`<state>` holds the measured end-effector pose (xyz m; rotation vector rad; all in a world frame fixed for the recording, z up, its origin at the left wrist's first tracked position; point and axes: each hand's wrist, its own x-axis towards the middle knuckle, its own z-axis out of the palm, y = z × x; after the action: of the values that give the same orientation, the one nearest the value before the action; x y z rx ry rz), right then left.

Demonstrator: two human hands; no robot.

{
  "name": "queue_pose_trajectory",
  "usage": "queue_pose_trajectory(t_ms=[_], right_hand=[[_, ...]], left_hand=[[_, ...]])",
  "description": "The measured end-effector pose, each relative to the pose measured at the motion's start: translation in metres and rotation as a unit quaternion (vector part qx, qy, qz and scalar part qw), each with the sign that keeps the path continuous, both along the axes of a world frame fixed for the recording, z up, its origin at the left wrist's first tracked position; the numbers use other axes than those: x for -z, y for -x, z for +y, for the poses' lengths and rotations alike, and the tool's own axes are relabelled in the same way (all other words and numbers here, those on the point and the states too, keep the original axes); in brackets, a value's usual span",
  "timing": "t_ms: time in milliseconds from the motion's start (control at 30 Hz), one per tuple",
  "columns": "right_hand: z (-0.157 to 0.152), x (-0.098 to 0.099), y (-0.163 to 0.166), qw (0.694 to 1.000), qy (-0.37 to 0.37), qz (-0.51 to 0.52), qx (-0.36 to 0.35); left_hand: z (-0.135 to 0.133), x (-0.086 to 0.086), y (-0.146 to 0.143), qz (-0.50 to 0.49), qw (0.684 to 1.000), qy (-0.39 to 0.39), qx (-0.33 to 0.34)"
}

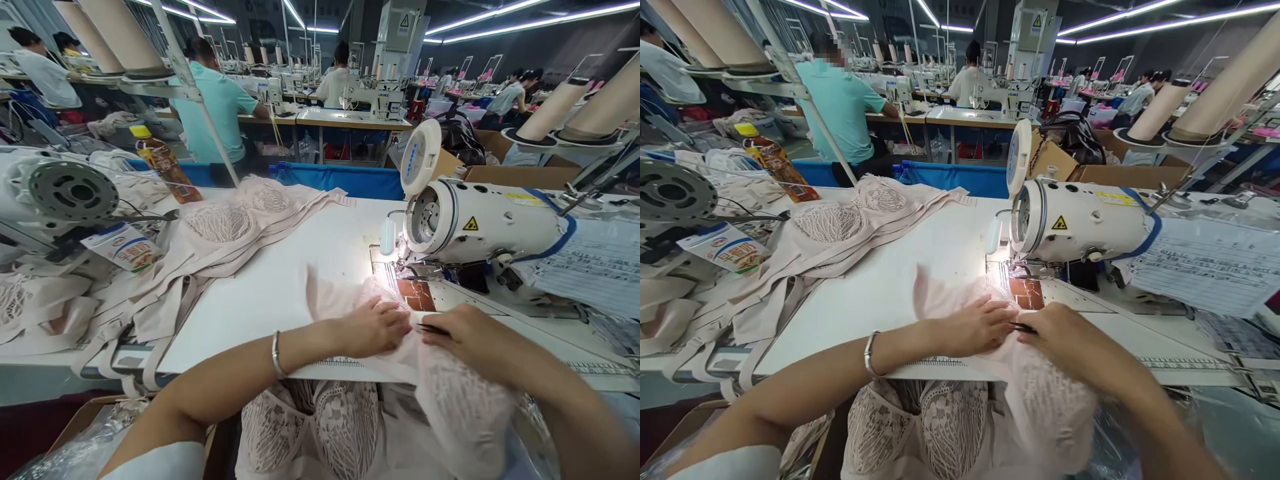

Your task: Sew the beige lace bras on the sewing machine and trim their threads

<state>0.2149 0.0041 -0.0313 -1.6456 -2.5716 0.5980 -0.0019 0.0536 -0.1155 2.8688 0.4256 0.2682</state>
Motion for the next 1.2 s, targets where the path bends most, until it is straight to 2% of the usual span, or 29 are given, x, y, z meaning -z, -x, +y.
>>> queue_pose_trajectory(t_ms=[67, 133, 233, 333, 367, 433, 533, 600, 667, 767, 867, 967, 1200], right_hand=[[0.012, -0.004, -0.018, 0.998, -0.037, -0.043, -0.017], [0.025, 0.007, -0.028, 0.994, -0.085, -0.061, -0.002], [0.046, 0.044, -0.025, 0.985, -0.147, -0.01, 0.094], [0.064, 0.08, -0.01, 0.961, -0.172, 0.04, 0.214], [0.069, 0.088, -0.005, 0.954, -0.177, 0.046, 0.239], [0.075, 0.098, 0.0, 0.944, -0.183, 0.056, 0.27], [0.078, 0.101, 0.0, 0.935, -0.188, 0.088, 0.288], [0.077, 0.101, -0.002, 0.929, -0.195, 0.114, 0.293], [0.075, 0.1, -0.002, 0.924, -0.2, 0.135, 0.297], [0.069, 0.097, 0.001, 0.921, -0.197, 0.15, 0.3], [0.064, 0.094, 0.005, 0.931, -0.176, 0.133, 0.289], [0.061, 0.094, 0.006, 0.942, -0.176, 0.092, 0.27], [0.059, 0.106, 0.006, 0.938, -0.27, 0.046, 0.211]], left_hand=[[-0.002, 0.003, -0.019, 0.023, 0.999, -0.021, -0.033], [0.006, 0.005, -0.026, 0.02, 0.998, -0.022, -0.051], [0.031, 0.006, -0.022, -0.015, 1.0, 0.023, -0.014], [0.054, 0.009, -0.017, -0.06, 0.992, 0.109, -0.028], [0.058, 0.01, -0.018, -0.067, 0.99, 0.119, -0.032], [0.061, 0.01, -0.021, -0.06, 0.995, 0.082, -0.024], [0.053, 0.011, -0.028, -0.027, 0.998, -0.027, -0.057], [0.046, 0.013, -0.031, -0.029, 0.991, -0.066, -0.113], [0.041, 0.016, -0.031, -0.045, 0.985, -0.094, -0.14], [0.036, 0.02, -0.028, -0.037, 0.977, -0.159, -0.138], [0.032, 0.02, -0.026, -0.004, 0.969, -0.208, -0.132], [0.03, 0.017, -0.026, 0.008, 0.968, -0.215, -0.129], [0.038, 0.014, -0.026, -0.027, 0.981, -0.157, -0.112]])
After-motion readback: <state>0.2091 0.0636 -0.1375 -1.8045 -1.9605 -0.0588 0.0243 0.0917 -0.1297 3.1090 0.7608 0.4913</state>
